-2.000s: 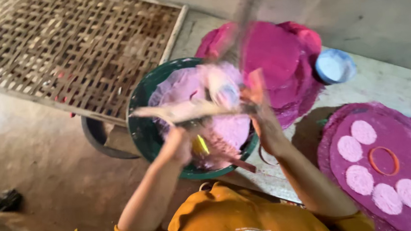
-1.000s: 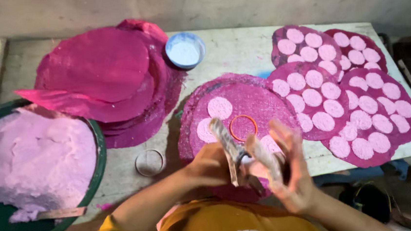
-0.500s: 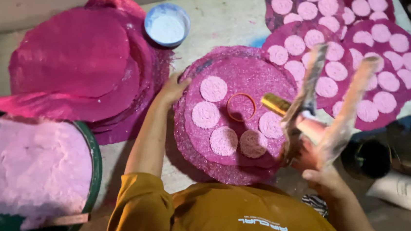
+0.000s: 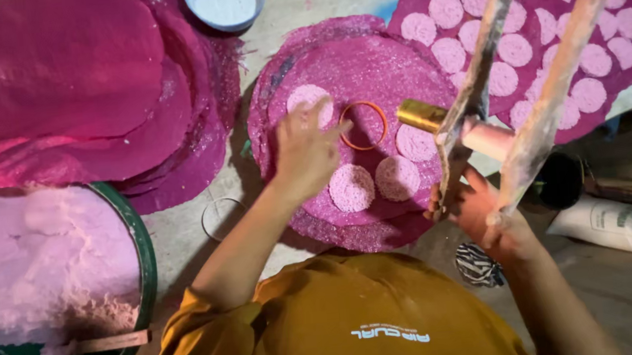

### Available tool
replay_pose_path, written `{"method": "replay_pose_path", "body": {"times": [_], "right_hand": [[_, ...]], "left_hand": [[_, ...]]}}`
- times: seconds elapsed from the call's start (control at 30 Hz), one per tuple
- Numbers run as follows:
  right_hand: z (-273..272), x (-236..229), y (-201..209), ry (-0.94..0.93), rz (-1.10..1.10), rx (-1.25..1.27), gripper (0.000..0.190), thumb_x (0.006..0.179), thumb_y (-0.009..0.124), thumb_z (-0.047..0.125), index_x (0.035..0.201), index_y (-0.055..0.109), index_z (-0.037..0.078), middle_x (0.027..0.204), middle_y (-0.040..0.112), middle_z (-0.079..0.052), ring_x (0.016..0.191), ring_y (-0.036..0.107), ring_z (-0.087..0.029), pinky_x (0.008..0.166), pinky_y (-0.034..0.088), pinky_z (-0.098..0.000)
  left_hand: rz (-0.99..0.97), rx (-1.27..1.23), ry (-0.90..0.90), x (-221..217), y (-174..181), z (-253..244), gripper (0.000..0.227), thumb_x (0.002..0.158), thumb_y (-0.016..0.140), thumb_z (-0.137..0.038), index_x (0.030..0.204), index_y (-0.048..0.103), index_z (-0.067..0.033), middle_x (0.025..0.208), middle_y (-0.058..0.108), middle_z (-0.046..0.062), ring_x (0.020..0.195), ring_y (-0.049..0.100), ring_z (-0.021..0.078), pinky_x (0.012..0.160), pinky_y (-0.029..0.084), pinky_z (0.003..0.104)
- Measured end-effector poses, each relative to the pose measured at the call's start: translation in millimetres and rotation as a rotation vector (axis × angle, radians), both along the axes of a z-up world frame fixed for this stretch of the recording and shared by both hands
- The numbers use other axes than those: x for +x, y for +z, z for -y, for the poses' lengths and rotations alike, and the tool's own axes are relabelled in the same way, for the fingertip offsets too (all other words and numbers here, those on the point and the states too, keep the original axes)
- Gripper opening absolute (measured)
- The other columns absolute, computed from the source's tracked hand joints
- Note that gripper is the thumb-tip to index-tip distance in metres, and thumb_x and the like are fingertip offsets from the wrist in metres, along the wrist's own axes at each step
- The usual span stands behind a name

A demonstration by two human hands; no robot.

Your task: The person uses a wooden mold tool to create small pink patties from a large mass of pink material in a bowl, then places the finished patties onto a larger circular pink base.

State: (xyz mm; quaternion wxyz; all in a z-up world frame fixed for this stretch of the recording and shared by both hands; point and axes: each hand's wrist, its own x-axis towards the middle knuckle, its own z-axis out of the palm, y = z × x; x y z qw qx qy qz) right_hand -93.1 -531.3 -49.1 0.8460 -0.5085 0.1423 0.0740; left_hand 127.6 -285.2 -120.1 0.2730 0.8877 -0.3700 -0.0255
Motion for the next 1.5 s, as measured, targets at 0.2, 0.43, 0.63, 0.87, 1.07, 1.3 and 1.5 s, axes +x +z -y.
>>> {"method": "replay_pose_path", "body": {"times": [0.2, 0.43, 0.63, 0.87, 1.07, 1.3, 1.5], "right_hand": [[4, -6, 2, 0.030, 0.022, -0.039, 0.118, 0.071, 0.085, 0.054, 0.159, 0.025, 0.003, 0.135, 0.052, -0.017, 0.122, 0.053, -0.031, 0.105, 0.043, -0.0478], [25, 7, -7, 0.492, -0.097, 0.197, 0.107, 0.084, 0.064, 0.081, 0.141, 0.047, -0.008, 0.123, 0.063, -0.024, 0.109, 0.063, -0.032, 0.090, 0.052, -0.0463], [26, 40, 28, 0.833, -0.325, 0.174, 0.103, 0.088, 0.049, 0.080, 0.145, 0.046, -0.005, 0.127, 0.062, -0.020, 0.115, 0.062, -0.028, 0.103, 0.051, -0.0454], [91, 112, 51, 0.879, -0.244, -0.256, 0.096, 0.092, 0.047, 0.072, 0.152, 0.036, -0.003, 0.130, 0.061, -0.022, 0.115, 0.062, -0.028, 0.096, 0.053, -0.0461], [102, 145, 29, 0.886, -0.526, -0.640, 0.093, 0.096, 0.027, 0.075, 0.159, 0.027, 0.006, 0.139, 0.052, -0.010, 0.126, 0.054, -0.019, 0.085, 0.046, -0.0326], [66, 158, 15, 0.868, -0.367, -0.813, 0.088, 0.101, 0.024, 0.074, 0.151, 0.051, 0.006, 0.102, 0.061, -0.006, 0.089, 0.047, -0.020, 0.071, 0.040, -0.0307], [37, 164, 24, 0.878, -0.475, -0.984, 0.081, 0.094, 0.021, 0.072, 0.125, 0.064, 0.010, 0.071, 0.052, -0.001, 0.067, 0.045, -0.015, 0.062, 0.040, -0.0343]], "left_hand": [[-0.132, 0.224, -0.119, -19, 12, 3, 0.027, 0.089, 0.065, -0.020, 0.115, 0.073, -0.0198, 0.160, 0.040, 0.007, 0.152, 0.027, 0.0338, 0.125, 0.017, 0.055], [-1.499, -1.333, -0.351, 15, 29, 12, 0.068, 0.103, 0.066, -0.035, 0.159, 0.043, -0.0037, 0.162, 0.047, 0.020, 0.157, 0.036, 0.0362, 0.138, 0.017, 0.053], [-1.558, -1.637, -0.771, 9, 42, 26, 0.086, 0.089, 0.069, -0.040, 0.163, 0.036, -0.0115, 0.152, 0.053, 0.016, 0.147, 0.047, 0.0324, 0.129, 0.029, 0.048], [-1.350, -1.866, -0.769, 58, 29, 65, 0.031, 0.081, 0.055, -0.020, 0.110, 0.053, -0.0096, 0.103, 0.055, 0.005, 0.103, 0.057, 0.0202, 0.108, 0.041, 0.042], [-1.405, -2.112, -0.669, 78, -2, 77, 0.039, 0.084, 0.064, -0.032, 0.116, 0.050, -0.0151, 0.105, 0.055, 0.000, 0.109, 0.060, 0.0183, 0.113, 0.045, 0.043], [-1.332, -2.152, -0.792, 99, -42, 60, 0.034, 0.099, 0.063, -0.049, 0.112, 0.053, -0.0181, 0.096, 0.056, -0.004, 0.097, 0.061, 0.0132, 0.106, 0.050, 0.035], [-1.381, -2.155, -0.695, 95, -54, 49, 0.031, 0.098, 0.060, -0.049, 0.107, 0.056, -0.0197, 0.095, 0.059, -0.004, 0.093, 0.062, 0.0124, 0.099, 0.051, 0.033]]}}
